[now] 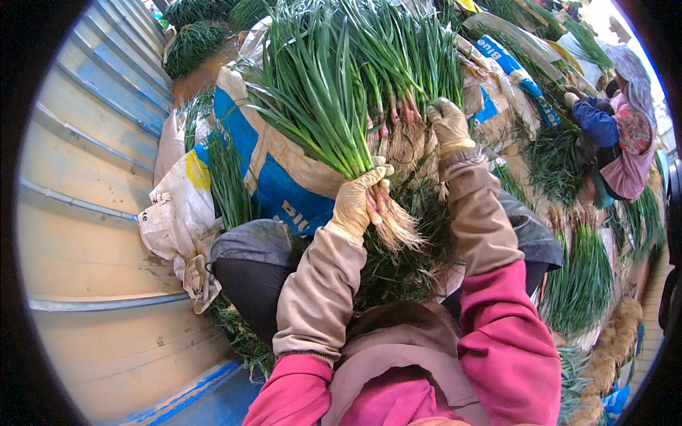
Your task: The person sits inside a truck bed and repeatedly trims the roots and lower leaves from bunches of green onions by hand. They gather trimmed onions into a pile and continue processing additional bunches from a large supply.
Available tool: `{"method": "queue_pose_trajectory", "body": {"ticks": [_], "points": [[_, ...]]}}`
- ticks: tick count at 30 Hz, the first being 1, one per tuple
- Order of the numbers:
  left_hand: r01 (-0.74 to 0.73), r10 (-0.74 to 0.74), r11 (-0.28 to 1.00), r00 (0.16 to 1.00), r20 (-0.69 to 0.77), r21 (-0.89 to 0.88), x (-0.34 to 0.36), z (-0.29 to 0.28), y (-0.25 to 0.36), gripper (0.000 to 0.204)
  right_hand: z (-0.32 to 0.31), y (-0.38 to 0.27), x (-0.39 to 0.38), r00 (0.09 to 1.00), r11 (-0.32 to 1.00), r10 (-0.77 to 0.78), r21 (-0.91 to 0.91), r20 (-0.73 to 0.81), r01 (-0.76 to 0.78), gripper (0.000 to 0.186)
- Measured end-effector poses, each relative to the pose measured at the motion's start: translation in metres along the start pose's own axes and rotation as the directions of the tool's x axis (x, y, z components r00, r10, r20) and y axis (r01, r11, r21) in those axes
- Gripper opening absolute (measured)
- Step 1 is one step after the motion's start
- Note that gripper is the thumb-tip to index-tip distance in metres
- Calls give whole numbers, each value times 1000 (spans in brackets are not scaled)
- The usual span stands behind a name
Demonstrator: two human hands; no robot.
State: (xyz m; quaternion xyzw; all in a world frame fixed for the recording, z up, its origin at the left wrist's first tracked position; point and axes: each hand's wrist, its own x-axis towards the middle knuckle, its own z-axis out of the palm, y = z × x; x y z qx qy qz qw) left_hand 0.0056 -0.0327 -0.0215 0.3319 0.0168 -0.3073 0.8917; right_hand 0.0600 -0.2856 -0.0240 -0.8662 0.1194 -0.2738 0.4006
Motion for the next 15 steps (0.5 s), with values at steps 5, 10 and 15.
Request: {"method": "queue_pose_trajectory", "body": {"ticks": [5, 10, 15], "points": [[-20, 17, 999, 997, -74, -29, 3, 10, -4, 14, -132, 12, -9, 988, 998, 64, -32, 140, -60, 15], [-46, 48, 999, 995, -86, 24, 54, 53, -14, 12, -315, 126, -94, 851, 896, 402, 48, 337, -442, 7], [-43, 231, 906, 883, -409, 420, 141, 94, -12, 6, -327, 217, -258, 716, 689, 689, -404, 110, -601, 18]]}}
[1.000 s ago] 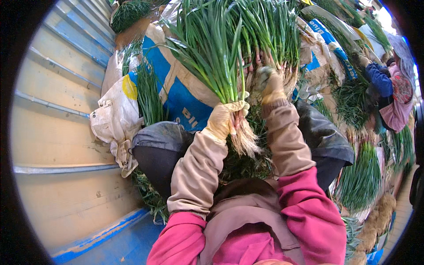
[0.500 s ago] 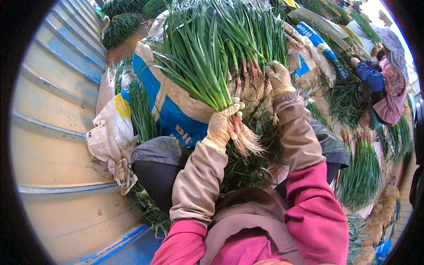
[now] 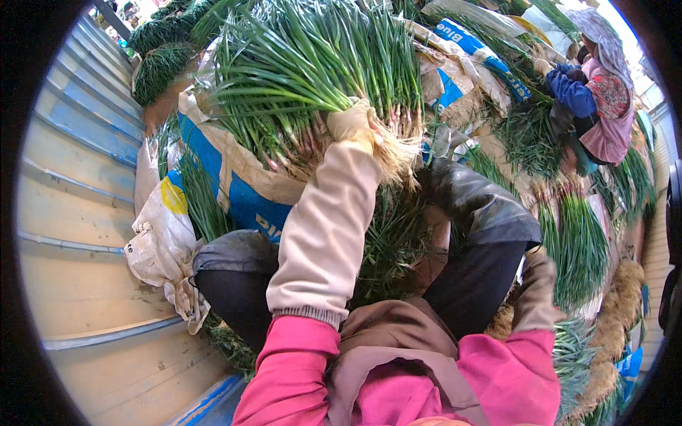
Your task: The person sits inside a truck bed and repeatedly trims the roots and lower leaves from bunches of green onions by hand. They gather trimmed onions into a pile and continue processing additional bunches from a large supply.
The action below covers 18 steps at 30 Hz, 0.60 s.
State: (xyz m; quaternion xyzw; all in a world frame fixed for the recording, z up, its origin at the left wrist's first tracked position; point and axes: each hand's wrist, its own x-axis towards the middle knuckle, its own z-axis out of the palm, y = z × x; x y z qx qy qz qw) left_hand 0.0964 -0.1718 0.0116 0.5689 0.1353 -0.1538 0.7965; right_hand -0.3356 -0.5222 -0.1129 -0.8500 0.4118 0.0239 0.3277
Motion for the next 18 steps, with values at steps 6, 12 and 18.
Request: {"method": "queue_pose_trajectory", "body": {"ticks": [6, 12, 18], "points": [[12, 161, 860, 942, -293, 509, -16, 33, 7, 13, 12, 23, -52, 969, 943, 246, -243, 38, -230, 20], [58, 40, 954, 948, -317, 294, 2, 25, 1, 10, -76, -97, -50, 946, 962, -180, -250, -270, 111, 22], [41, 6, 953, 988, -155, 300, -13, -30, 23, 13, -44, -318, -23, 662, 659, -749, 101, -4, 746, 23]]}}
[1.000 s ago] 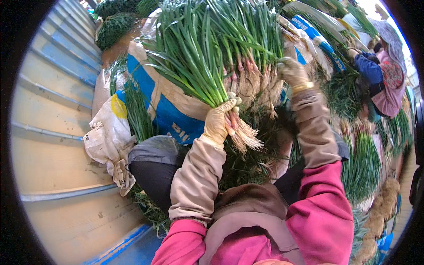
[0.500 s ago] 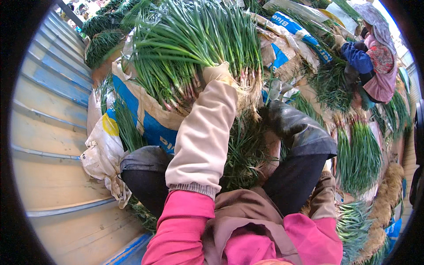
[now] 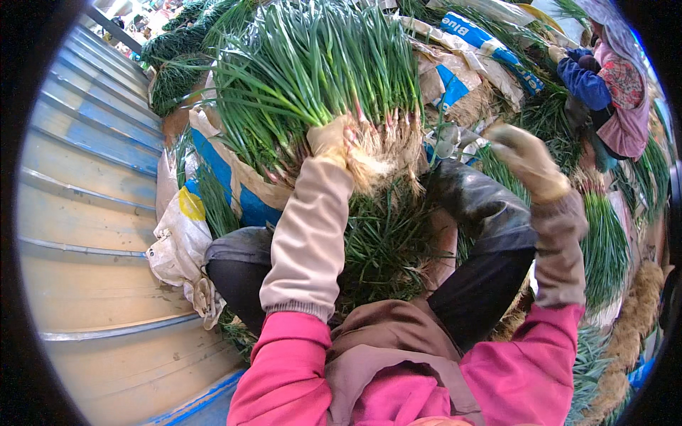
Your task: The person sits inside a truck bed and repeatedly trims the roots and lower leaves from bunches of green onions by hand. They gather trimmed onions into a pile and continue processing additional bunches from a large supply.
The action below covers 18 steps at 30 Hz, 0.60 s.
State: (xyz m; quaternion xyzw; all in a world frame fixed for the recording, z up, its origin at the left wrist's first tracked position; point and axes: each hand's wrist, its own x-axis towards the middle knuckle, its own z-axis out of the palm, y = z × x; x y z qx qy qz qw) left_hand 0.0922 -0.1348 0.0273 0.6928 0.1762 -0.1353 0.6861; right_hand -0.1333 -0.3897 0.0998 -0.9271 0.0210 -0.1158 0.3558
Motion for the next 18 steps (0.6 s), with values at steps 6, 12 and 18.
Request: {"method": "queue_pose_trajectory", "body": {"ticks": [6, 12, 18], "points": [[-83, 156, 958, 954, 257, -273, -39, -26, -39, 10, 167, -43, 122, 931, 843, 125, 458, 344, -283, 38], [-11, 140, 944, 918, 372, -329, -38, -76, -57, 12, 273, -69, 118, 941, 380, 334, 921, -56, -80, 15], [208, 132, 880, 758, 639, -428, -45, -102, -66, 19, 265, -59, 113, 903, -14, 297, 947, 309, -320, 18]]}}
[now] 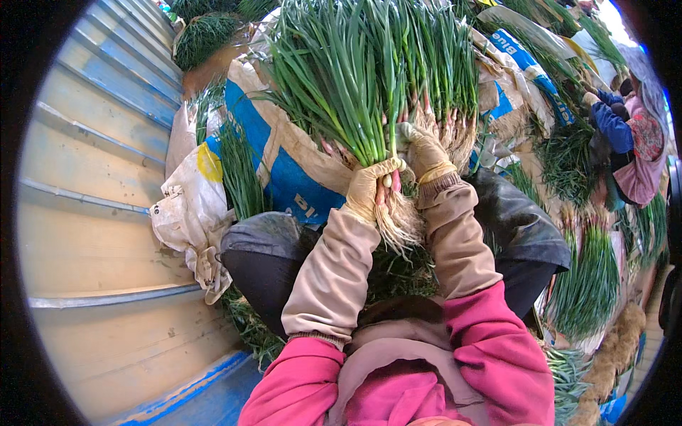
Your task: The person sits inside a truck bed and repeatedly trims the roots and lower leaves from bunches of green onions by hand. They gather trimmed onions into a pile and continue processing additional bunches from a large supply.
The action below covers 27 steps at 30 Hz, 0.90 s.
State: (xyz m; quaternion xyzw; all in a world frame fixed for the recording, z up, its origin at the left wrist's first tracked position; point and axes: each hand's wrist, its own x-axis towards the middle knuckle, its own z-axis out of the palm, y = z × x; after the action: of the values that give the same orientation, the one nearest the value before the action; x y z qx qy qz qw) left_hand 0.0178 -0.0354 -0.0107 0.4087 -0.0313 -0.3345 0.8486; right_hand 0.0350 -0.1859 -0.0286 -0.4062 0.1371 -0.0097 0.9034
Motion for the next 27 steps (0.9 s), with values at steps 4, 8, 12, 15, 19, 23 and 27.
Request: {"method": "queue_pose_trajectory", "body": {"ticks": [4, 8, 12, 15, 19, 23, 27], "points": [[136, -129, 988, 988, 90, -71, -8, -20, 6, 17, 17, 7, -1, 998, 999, 50, -10, 29, -50, 15], [-19, 20, 996, 1000, -11, 85, -6, -24, -4, 14, 29, 18, -9, 993, 984, -67, -172, -99, 49, 14], [-63, 44, 955, 997, 71, 291, -1, -34, -7, 17, -2, 46, 12, 905, 654, -424, -681, 31, 329, 21], [-24, 22, 999, 997, 69, 24, -12, -27, -11, 18, -15, 58, 19, 749, 393, -654, -796, 110, 460, 20], [39, -27, 956, 999, 46, -291, -22, -3, 5, 23, -54, 51, -22, 960, -395, -41, -887, 276, 238, 21], [-74, 89, 975, 994, 64, -208, -15, -10, 26, 20, -30, 15, -63, 961, -183, 213, -959, 177, 218, 24], [-27, 15, 991, 996, -91, -133, 8, 6, 12, 22, -9, -34, -39, 782, -19, -595, -976, 187, 219, 28]]}}
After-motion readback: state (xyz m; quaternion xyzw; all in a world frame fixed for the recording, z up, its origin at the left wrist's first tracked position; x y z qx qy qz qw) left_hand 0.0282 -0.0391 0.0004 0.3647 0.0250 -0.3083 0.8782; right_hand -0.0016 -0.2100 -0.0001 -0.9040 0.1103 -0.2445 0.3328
